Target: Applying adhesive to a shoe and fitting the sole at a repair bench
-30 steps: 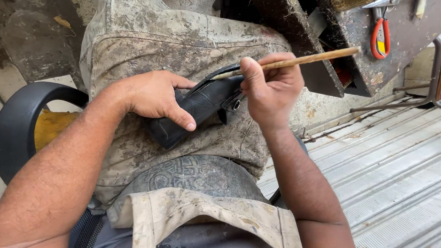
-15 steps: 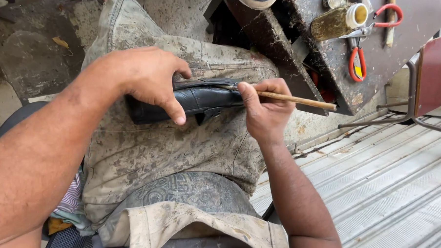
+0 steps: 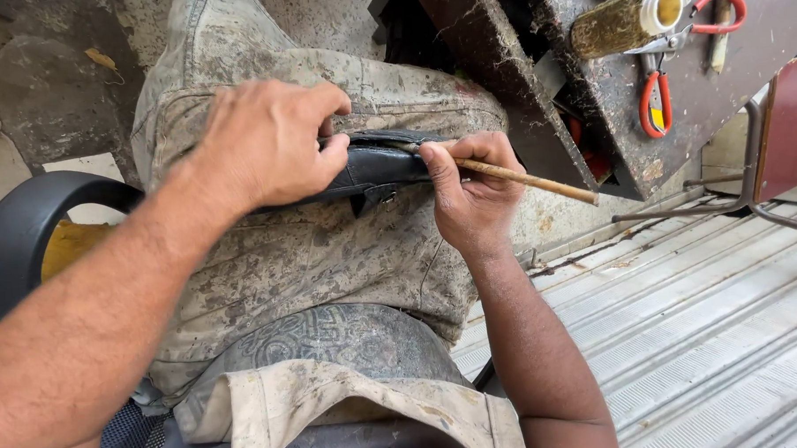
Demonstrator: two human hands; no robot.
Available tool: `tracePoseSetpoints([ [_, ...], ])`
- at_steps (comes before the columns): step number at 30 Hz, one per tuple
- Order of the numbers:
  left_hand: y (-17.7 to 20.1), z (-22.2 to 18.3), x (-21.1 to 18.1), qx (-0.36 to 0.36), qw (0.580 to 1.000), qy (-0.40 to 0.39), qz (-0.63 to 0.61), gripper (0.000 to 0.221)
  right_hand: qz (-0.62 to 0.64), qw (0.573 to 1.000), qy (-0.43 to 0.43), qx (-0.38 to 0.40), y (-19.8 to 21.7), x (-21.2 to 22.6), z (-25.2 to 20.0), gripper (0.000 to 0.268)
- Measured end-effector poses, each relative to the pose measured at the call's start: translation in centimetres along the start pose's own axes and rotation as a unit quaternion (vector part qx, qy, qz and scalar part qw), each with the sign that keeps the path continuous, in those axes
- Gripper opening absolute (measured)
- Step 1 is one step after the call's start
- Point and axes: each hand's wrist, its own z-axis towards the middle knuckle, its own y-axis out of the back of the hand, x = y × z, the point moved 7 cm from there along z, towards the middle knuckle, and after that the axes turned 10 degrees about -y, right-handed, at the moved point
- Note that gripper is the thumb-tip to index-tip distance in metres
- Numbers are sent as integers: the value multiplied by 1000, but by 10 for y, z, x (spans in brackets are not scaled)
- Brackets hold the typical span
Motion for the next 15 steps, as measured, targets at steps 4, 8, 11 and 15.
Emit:
tracePoseSetpoints([
  [4,-6,-22,-7,-216,972,-69,59,20,-46,997,58,20,-2,7,0,26],
  [8,-9,-33,-10,-314,940,-105,80,19,46,992,119,6,20,37,3,23],
  [11,-13,-31,-9,-336,930,-95,112,18,69,980,174,-60,81,71,30,23],
  [15,-20,-30,-1,-276,953,-50,118,23,115,977,115,-140,182,62,81,13],
])
